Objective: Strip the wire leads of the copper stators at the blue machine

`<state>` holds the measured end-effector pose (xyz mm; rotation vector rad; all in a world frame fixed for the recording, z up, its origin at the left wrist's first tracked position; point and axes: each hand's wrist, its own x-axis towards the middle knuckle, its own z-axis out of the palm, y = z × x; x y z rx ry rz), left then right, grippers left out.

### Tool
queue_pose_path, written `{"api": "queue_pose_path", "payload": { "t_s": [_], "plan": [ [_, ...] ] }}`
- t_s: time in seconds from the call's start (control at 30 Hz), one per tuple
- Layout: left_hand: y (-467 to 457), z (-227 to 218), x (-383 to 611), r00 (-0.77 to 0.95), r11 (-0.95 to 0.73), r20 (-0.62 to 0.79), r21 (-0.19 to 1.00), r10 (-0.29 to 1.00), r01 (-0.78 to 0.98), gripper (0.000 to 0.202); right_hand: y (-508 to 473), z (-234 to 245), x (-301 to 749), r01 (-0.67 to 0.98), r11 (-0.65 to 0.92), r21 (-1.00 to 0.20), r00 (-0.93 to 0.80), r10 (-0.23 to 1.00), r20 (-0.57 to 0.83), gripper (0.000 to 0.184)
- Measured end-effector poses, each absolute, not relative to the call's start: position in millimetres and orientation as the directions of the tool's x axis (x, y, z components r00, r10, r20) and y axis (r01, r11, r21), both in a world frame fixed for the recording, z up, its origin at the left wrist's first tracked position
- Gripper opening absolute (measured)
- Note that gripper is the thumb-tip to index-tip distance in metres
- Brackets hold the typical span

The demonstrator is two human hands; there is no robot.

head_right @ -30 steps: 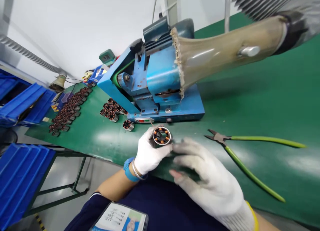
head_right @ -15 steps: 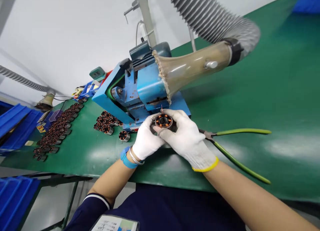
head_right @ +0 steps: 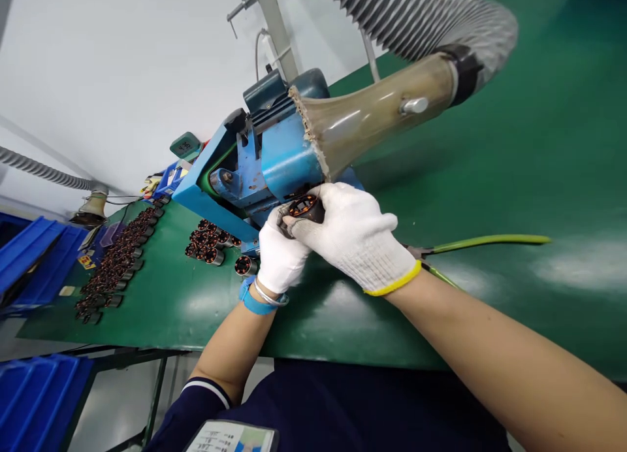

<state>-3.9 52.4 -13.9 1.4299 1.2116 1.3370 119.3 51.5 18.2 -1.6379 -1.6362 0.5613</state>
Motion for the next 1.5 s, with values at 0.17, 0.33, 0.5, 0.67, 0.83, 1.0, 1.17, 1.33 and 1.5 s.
{"api": "queue_pose_path", "payload": {
  "t_s": [0.17, 0.33, 0.5, 0.67, 0.83, 1.0, 1.17, 1.33, 1.5],
  "plan": [
    [58, -15, -10, 0.029, -0.221, 0.219, 0.96, 0.975, 0.173, 0.05, 54, 11, 119, 0.646, 0.099, -0.757, 0.12, 0.966, 0.228, 0.037],
    [35, -24, -19, 0.083, -0.336, 0.329, 0.874, 0.941, 0.351, 0.052, 32, -14, 128, 0.492, 0.262, -0.83, 0.057, 0.942, 0.331, 0.043],
    [12, -40, -29, 0.222, -0.408, 0.345, 0.813, 0.912, 0.416, 0.056, 3, -40, 142, 0.331, 0.317, -0.889, -0.001, 0.942, 0.336, 0.051],
    [16, -42, -34, 0.263, -0.486, 0.409, 0.763, 0.874, 0.426, 0.056, 3, -56, 142, 0.211, 0.178, -0.961, 0.02, 0.982, 0.186, 0.078],
    [30, -31, -33, 0.198, -0.498, 0.461, 0.743, 0.865, 0.446, 0.05, 25, -42, 127, 0.094, 0.042, -0.995, 0.003, 0.999, 0.042, 0.053],
    [52, -11, -29, 0.147, -0.494, 0.494, 0.704, 0.857, 0.511, 0.049, 53, -24, 113, -0.106, 0.079, -0.991, 0.03, 0.997, 0.076, 0.039],
    [58, 0, -26, 0.164, -0.472, 0.475, 0.656, 0.865, 0.589, 0.043, 59, -23, 110, -0.151, 0.101, -0.983, 0.06, 0.994, 0.093, 0.039],
    [30, -18, -34, 0.221, -0.504, 0.457, 0.709, 0.861, 0.494, 0.052, 29, -35, 123, 0.009, 0.089, -0.996, -0.019, 0.996, 0.089, 0.047],
    [8, -35, -34, 0.231, -0.282, 0.216, 0.908, 0.949, 0.309, 0.064, -3, -41, 147, 0.275, 0.357, -0.893, -0.126, 0.934, 0.334, 0.048]
  ]
}}
